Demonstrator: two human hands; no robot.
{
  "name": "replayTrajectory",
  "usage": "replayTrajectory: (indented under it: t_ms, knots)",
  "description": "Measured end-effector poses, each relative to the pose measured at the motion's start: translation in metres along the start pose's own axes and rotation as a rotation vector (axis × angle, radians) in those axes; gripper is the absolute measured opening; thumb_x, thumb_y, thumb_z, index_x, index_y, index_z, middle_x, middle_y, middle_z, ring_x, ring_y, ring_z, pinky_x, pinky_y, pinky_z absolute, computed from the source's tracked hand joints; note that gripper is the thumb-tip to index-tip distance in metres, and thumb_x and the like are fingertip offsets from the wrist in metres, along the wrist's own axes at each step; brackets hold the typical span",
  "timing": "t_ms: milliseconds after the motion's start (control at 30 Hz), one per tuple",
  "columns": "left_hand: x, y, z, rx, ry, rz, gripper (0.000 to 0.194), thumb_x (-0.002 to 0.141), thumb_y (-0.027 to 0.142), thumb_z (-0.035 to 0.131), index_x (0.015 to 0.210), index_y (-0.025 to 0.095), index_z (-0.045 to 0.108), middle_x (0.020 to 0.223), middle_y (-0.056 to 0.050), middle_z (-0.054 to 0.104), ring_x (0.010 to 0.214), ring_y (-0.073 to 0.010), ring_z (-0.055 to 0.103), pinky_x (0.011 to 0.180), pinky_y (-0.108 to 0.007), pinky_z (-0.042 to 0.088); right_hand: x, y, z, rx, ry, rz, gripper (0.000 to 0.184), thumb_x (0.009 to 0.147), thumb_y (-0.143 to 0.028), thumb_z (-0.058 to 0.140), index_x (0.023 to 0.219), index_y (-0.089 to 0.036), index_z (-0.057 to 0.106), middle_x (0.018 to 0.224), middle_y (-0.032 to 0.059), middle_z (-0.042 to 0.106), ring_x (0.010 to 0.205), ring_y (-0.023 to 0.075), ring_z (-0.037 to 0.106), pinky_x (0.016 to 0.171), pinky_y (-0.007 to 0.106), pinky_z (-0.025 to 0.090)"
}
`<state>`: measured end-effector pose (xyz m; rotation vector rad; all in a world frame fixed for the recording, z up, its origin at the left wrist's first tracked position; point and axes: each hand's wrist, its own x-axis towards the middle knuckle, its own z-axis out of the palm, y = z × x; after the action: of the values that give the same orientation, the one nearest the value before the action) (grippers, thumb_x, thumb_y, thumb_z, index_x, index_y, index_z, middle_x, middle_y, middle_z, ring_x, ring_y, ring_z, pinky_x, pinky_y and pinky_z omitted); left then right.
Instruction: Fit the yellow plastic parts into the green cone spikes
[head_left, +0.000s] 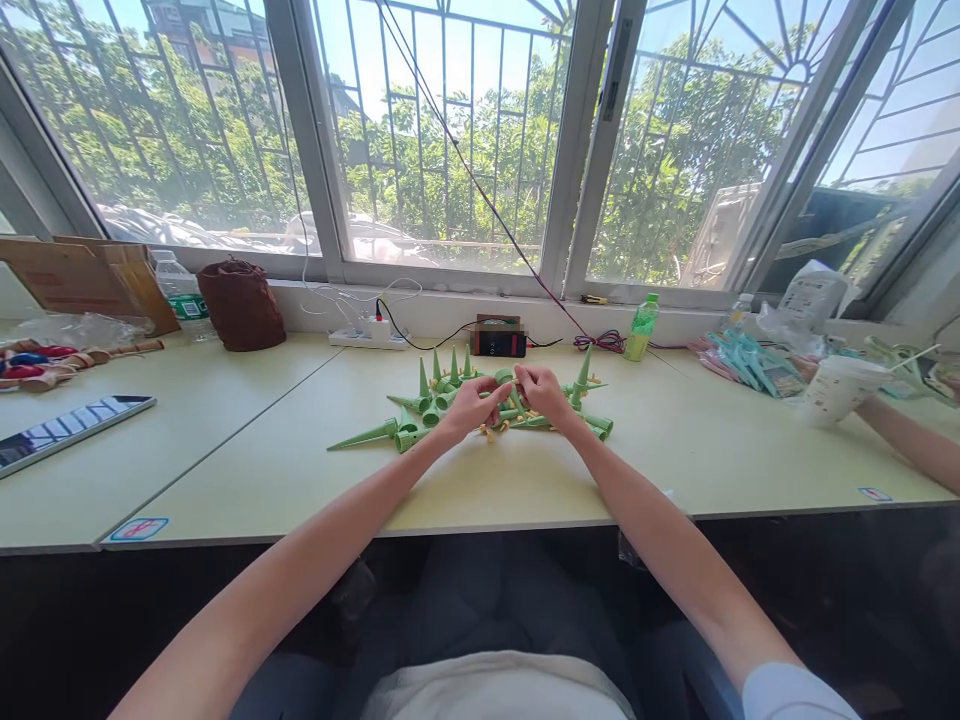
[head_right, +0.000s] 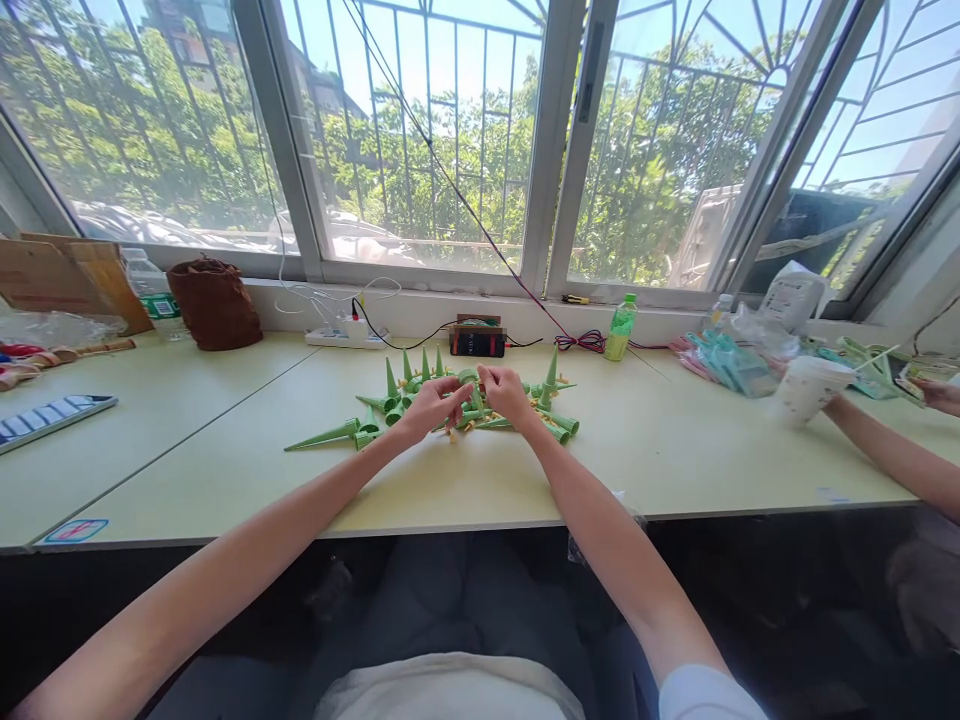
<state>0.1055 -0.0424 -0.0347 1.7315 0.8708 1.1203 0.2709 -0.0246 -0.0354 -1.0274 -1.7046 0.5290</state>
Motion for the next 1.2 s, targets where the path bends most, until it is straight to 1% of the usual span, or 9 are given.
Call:
replayTrajectory:
  t_ms: [167,300,533,633,700,800,900,1033,1200]
  knots:
    - [-0.001,-0.002,0.001,0.139,0.08,0.097,0.038,0.074,0.053,0.068,0.08,0.017,0.058,0.072,-0.001,0.063,0.041,-0.0068,0.049,0.036,-0.02,0.031,0.001,0.002,0.0,0.007,-0.021,0.021,0.05,0.086,-0.061,0.042,0.056,-0.021,0.035,0.046,-0.0032,0.036,0.043,0.0103,0.037,0.046,0.026,0.029]
    - [0.0,-0.005,0.0,0.194,0.096,0.174,0.035,0.076,0.048,0.067,0.096,0.018,0.065,0.084,-0.002,0.064,0.044,-0.0062,0.05,0.041,-0.02,0.035,0.002,0.004,-0.001,0.014,-0.046,0.018,0.049,0.086,-0.057,0.041,0.054,-0.021,0.035,0.045,-0.0033,0.036,0.041,0.0098,0.035,0.045,0.026,0.028]
    - [0.001,-0.003,0.003,0.225,0.15,0.196,0.039,0.077,0.045,0.067,0.106,0.02,0.065,0.086,-0.002,0.064,0.046,-0.006,0.049,0.046,-0.021,0.039,0.002,0.002,0.001,0.048,-0.017,0.046,0.051,0.085,-0.062,0.042,0.055,-0.021,0.036,0.046,-0.003,0.035,0.04,0.0101,0.037,0.044,0.026,0.03]
    - [0.002,0.0,0.007,0.152,0.202,0.174,0.044,0.076,0.049,0.069,0.109,0.022,0.059,0.082,0.0,0.063,0.043,-0.0059,0.05,0.043,-0.02,0.038,0.002,-0.001,0.001,0.051,0.068,0.052,0.054,0.086,-0.066,0.04,0.056,-0.021,0.038,0.049,-0.0011,0.04,0.043,0.011,0.039,0.045,0.027,0.031]
    - [0.003,0.002,0.008,0.069,0.213,0.144,0.042,0.076,0.054,0.068,0.099,0.02,0.057,0.076,0.001,0.061,0.041,-0.0065,0.05,0.039,-0.02,0.036,0.002,-0.002,0.0,0.045,0.117,0.054,0.054,0.086,-0.068,0.038,0.058,-0.021,0.04,0.051,0.0004,0.044,0.046,0.0116,0.04,0.046,0.027,0.032]
    - [0.004,0.004,0.007,-0.101,0.131,0.015,0.049,0.08,0.066,0.056,0.075,0.017,0.056,0.062,0.0,0.055,0.039,-0.0088,0.049,0.036,-0.022,0.035,0.001,-0.003,0.0,0.024,0.136,0.022,0.055,0.087,-0.068,0.037,0.059,-0.021,0.04,0.054,0.0012,0.047,0.05,0.0118,0.041,0.048,0.026,0.032]
    - [0.004,0.005,0.005,-0.213,0.024,-0.148,0.06,0.081,0.072,0.049,0.063,0.015,0.056,0.055,-0.003,0.054,0.04,-0.0102,0.049,0.037,-0.023,0.037,-0.001,-0.004,0.001,-0.026,0.067,-0.045,0.054,0.088,-0.066,0.038,0.059,-0.02,0.04,0.054,0.0001,0.046,0.052,0.0114,0.04,0.05,0.025,0.031]
    - [0.004,0.003,0.004,-0.242,-0.013,-0.235,0.06,0.078,0.071,0.054,0.063,0.013,0.059,0.055,-0.004,0.057,0.041,-0.0093,0.049,0.039,-0.023,0.038,-0.003,-0.004,0.002,-0.089,0.015,-0.08,0.053,0.089,-0.063,0.038,0.059,-0.02,0.042,0.054,-0.0003,0.046,0.053,0.0115,0.039,0.052,0.026,0.03]
    - [0.004,0.002,0.002,-0.283,-0.028,-0.206,0.053,0.077,0.065,0.062,0.07,0.013,0.058,0.065,-0.005,0.062,0.044,-0.0088,0.051,0.041,-0.022,0.04,-0.003,-0.004,0.0,-0.112,0.015,-0.102,0.05,0.09,-0.058,0.038,0.058,-0.02,0.038,0.051,-0.0015,0.041,0.053,0.0114,0.036,0.053,0.026,0.028]
